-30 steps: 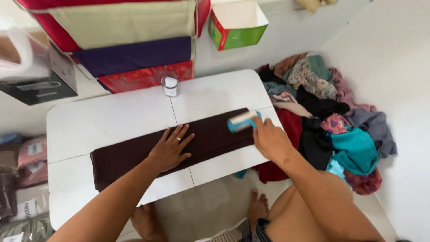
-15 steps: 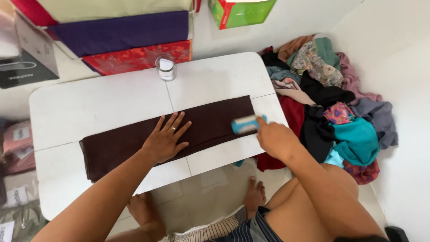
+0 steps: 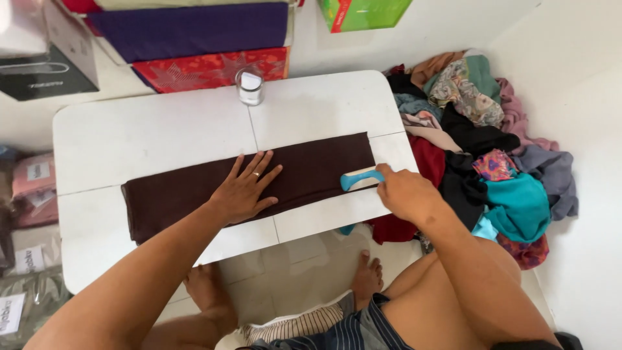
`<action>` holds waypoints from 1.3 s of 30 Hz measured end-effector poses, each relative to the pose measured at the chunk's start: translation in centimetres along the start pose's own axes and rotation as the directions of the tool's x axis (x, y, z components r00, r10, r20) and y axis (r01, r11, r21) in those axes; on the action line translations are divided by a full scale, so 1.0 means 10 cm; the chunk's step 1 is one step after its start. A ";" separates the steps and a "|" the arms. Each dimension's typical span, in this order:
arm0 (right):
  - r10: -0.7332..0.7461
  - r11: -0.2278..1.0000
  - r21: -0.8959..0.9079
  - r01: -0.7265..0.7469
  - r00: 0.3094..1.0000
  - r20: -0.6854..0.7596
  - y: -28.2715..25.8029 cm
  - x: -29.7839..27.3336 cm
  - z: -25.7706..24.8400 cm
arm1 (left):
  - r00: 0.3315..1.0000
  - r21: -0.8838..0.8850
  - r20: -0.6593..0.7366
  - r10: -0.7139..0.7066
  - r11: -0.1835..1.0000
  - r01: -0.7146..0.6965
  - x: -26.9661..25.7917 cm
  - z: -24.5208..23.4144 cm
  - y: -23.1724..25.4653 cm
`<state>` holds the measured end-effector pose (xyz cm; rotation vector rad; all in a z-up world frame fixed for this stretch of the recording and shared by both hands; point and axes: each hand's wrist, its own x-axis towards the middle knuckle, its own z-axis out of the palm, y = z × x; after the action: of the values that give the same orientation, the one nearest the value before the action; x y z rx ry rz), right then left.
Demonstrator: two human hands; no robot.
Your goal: Cleaning a dark fabric item with a lint roller and folding it on a table.
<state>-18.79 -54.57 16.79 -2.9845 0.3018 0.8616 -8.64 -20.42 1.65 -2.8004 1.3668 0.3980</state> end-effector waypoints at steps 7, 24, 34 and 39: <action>-0.255 0.966 -0.010 0.259 0.942 -0.220 -0.24 -0.19 -0.52 | 0.991 0.105 -0.134 0.007 0.994 0.007 -0.22 -0.06 -0.18; -0.144 0.989 -0.041 0.142 0.989 -0.044 0.85 1.14 -0.13 | 0.983 0.081 0.063 -0.170 0.983 0.164 -0.50 0.00 -0.26; -0.522 0.820 0.170 0.546 0.836 -0.169 -0.22 0.80 0.03 | 0.981 0.091 0.080 -0.178 0.981 0.171 -0.48 0.02 -0.28; -0.300 0.948 0.103 0.302 0.953 -0.034 0.29 0.87 -0.19 | 0.991 0.020 0.021 -0.130 0.991 0.130 -0.59 -0.15 -0.25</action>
<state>-11.08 -59.12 13.89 -2.8342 -0.1048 0.7589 -9.81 -14.43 4.18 -2.8398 1.1692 0.4099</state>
